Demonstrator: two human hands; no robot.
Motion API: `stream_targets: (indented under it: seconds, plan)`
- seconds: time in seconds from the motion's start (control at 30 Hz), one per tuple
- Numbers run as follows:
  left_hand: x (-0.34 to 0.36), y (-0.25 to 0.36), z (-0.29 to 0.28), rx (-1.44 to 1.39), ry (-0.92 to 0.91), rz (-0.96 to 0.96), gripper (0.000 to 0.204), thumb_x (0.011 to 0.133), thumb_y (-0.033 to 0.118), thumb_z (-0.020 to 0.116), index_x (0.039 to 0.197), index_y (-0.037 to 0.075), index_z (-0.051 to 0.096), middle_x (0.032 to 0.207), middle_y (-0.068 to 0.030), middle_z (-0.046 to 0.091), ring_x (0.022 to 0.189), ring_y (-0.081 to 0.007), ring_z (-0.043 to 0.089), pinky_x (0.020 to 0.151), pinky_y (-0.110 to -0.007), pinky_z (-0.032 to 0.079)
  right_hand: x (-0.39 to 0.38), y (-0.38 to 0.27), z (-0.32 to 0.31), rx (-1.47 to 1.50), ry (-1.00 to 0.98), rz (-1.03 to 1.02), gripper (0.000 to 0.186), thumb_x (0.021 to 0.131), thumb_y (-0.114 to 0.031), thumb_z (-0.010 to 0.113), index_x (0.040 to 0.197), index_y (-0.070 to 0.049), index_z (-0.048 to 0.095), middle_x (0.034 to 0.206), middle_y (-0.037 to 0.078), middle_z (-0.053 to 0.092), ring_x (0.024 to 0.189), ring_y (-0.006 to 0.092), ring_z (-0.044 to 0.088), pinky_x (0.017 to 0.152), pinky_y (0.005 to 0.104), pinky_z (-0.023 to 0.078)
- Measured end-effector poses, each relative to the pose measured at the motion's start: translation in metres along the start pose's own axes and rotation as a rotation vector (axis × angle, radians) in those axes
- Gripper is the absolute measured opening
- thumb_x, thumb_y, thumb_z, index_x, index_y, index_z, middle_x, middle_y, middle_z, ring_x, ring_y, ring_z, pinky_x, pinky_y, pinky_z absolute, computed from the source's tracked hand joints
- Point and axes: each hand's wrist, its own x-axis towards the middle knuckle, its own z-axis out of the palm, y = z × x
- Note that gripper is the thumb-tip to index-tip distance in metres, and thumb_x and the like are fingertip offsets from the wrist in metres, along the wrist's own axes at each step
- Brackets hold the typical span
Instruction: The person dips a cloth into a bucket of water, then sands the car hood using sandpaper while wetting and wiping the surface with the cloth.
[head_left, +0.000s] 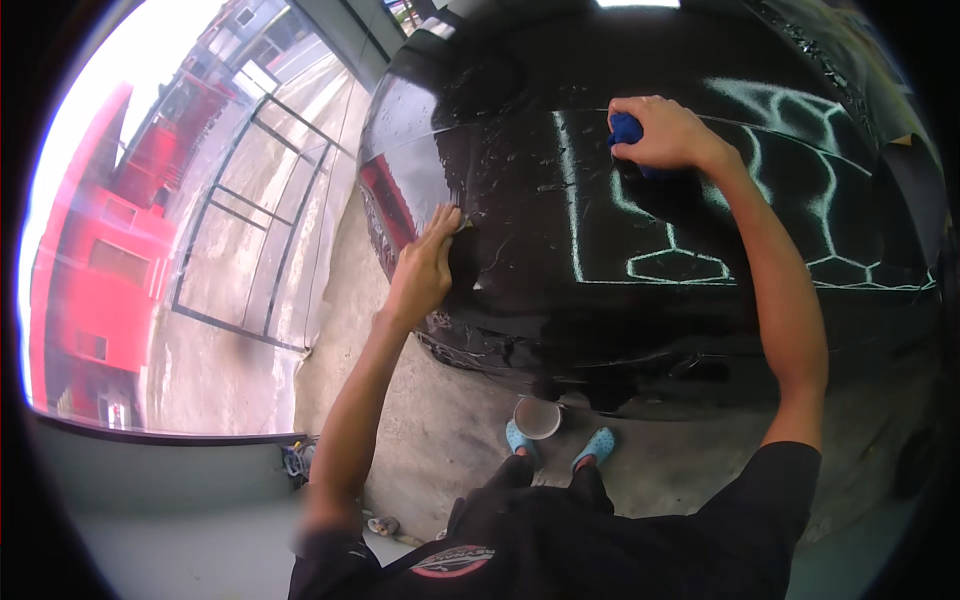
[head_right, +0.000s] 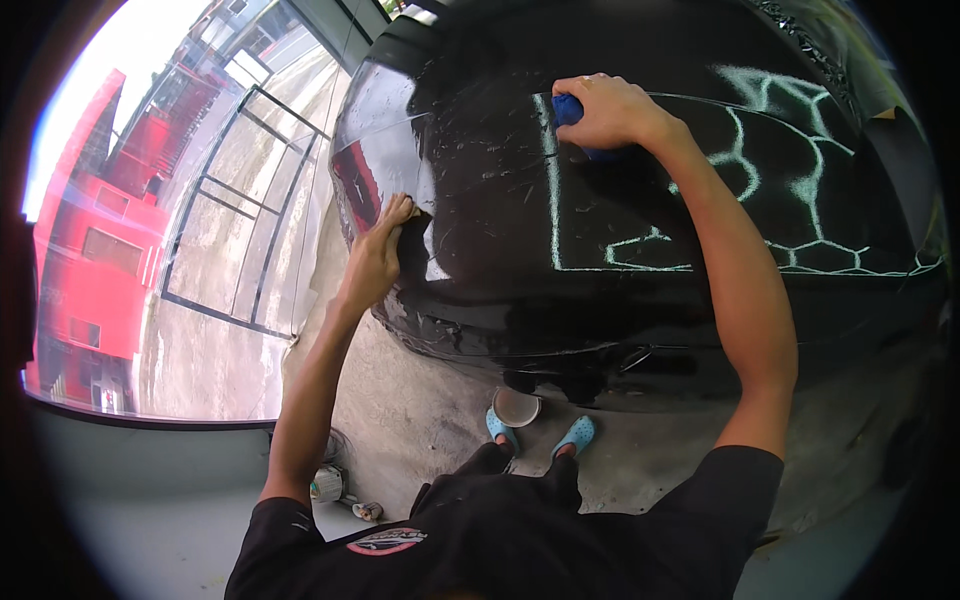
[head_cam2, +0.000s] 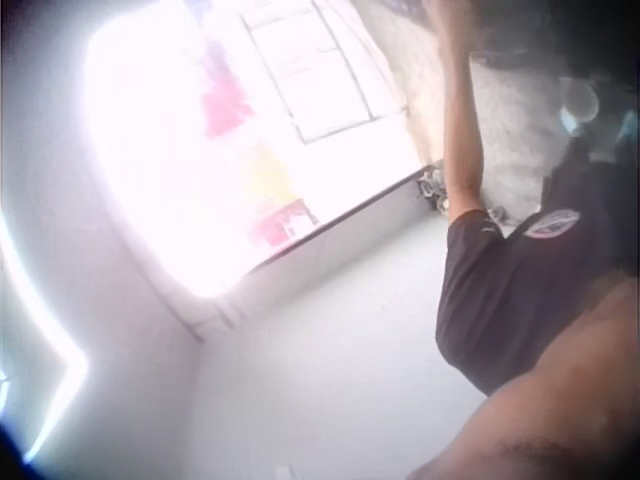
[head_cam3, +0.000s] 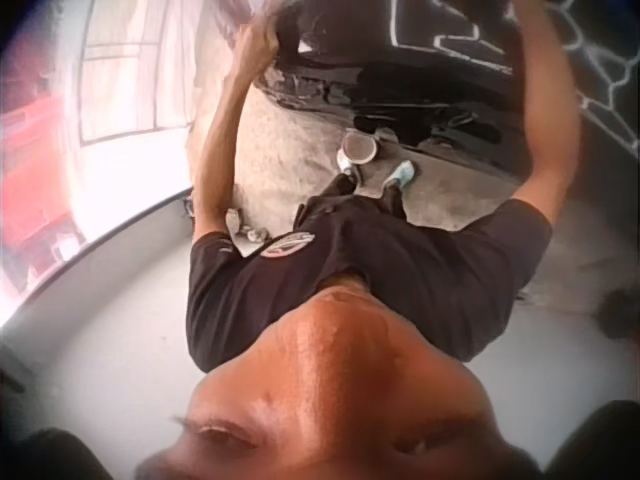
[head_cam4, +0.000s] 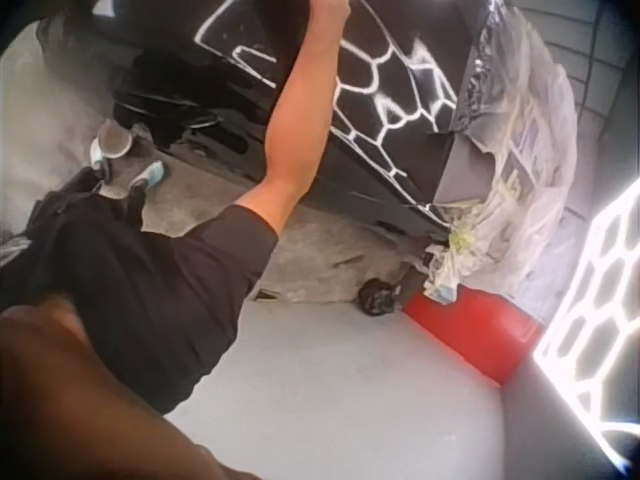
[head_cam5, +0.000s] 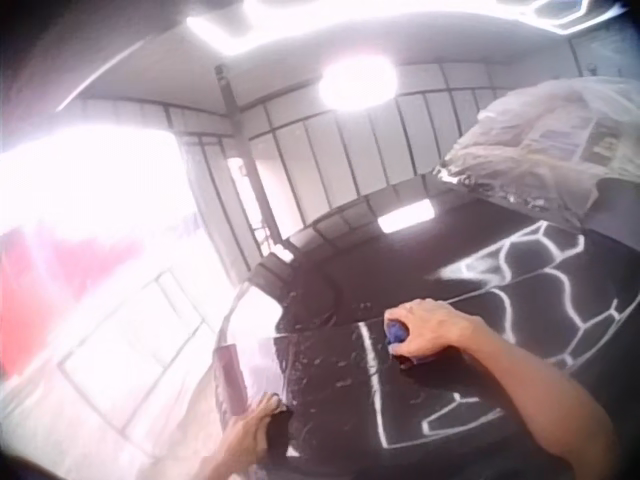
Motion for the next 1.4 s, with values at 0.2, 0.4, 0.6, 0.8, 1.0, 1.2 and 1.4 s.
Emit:
stream_targets:
  seconds: [0.2, 0.4, 0.6, 0.8, 1.0, 1.2, 1.4]
  plan:
    - [0.075, -0.026, 0.010, 0.121, -0.006, -0.034, 0.038, 0.101, 0.000, 0.046, 0.138, -0.002, 0.056, 0.150, -0.0268, 0.048, 0.143, -0.0411, 0.041, 0.119, -0.046, 0.039, 0.001, 0.009, 0.013, 0.081, 0.163, -0.054, 0.036, 0.080, -0.036, 0.077, 0.106, -0.015, 0.064, 0.109, 0.012, 0.071, 0.107, 0.0349, 0.068, 0.092, 0.0463, 0.053]
    - [0.036, -0.025, 0.006, 0.044, -0.072, -0.006, 0.046, 0.101, 0.000, 0.046, 0.147, -0.001, 0.050, 0.157, -0.0246, 0.042, 0.149, -0.0388, 0.034, 0.123, -0.045, 0.032, -0.011, -0.014, -0.010, -0.038, 0.040, 0.004, 0.067, 0.077, -0.047, 0.074, 0.137, -0.019, 0.061, 0.131, 0.015, 0.067, 0.122, 0.0348, 0.064, 0.106, 0.0467, 0.050]
    - [0.113, -0.054, 0.027, 0.134, 0.123, 0.031, 0.048, 0.099, -0.005, 0.047, 0.146, -0.002, 0.051, 0.156, -0.0241, 0.044, 0.150, -0.0372, 0.034, 0.124, -0.046, 0.031, 0.000, -0.001, 0.003, 0.030, 0.027, -0.004, 0.064, 0.078, -0.043, 0.073, 0.136, -0.020, 0.061, 0.131, 0.014, 0.067, 0.122, 0.0347, 0.064, 0.104, 0.0463, 0.052]
    - [0.048, -0.027, 0.016, 0.006, -0.019, -0.003, 0.045, 0.099, -0.005, 0.047, 0.142, 0.000, 0.056, 0.152, -0.0240, 0.049, 0.148, -0.0362, 0.038, 0.123, -0.045, 0.034, -0.009, -0.008, -0.012, -0.035, -0.009, -0.019, 0.062, 0.079, -0.044, 0.072, 0.135, -0.020, 0.062, 0.129, 0.013, 0.068, 0.121, 0.0343, 0.064, 0.102, 0.0465, 0.053]
    - [0.118, -0.056, 0.009, 0.100, 0.000, -0.073, 0.042, 0.099, -0.002, 0.049, 0.140, -0.001, 0.057, 0.152, -0.0241, 0.048, 0.147, -0.0370, 0.039, 0.121, -0.043, 0.035, 0.000, -0.011, 0.003, 0.034, -0.077, -0.011, 0.062, 0.081, -0.045, 0.071, 0.136, -0.019, 0.061, 0.135, 0.011, 0.066, 0.125, 0.0339, 0.062, 0.106, 0.0477, 0.050]
    - [0.051, -0.032, 0.003, -0.044, -0.051, 0.041, 0.041, 0.100, 0.000, 0.051, 0.141, -0.002, 0.057, 0.152, -0.0223, 0.049, 0.148, -0.0341, 0.038, 0.122, -0.039, 0.033, -0.016, -0.016, -0.007, -0.079, -0.006, -0.006, 0.063, 0.084, -0.046, 0.070, 0.140, -0.019, 0.058, 0.140, 0.010, 0.063, 0.130, 0.0320, 0.059, 0.109, 0.0452, 0.048]
    - [0.115, -0.065, 0.009, 0.068, 0.063, 0.025, 0.041, 0.102, 0.000, 0.047, 0.141, 0.000, 0.057, 0.156, -0.0207, 0.045, 0.149, -0.0353, 0.035, 0.123, -0.042, 0.034, -0.003, -0.024, -0.007, 0.058, -0.068, -0.032, 0.064, 0.084, -0.047, 0.072, 0.139, -0.018, 0.059, 0.138, 0.012, 0.063, 0.128, 0.0325, 0.060, 0.108, 0.0449, 0.048]
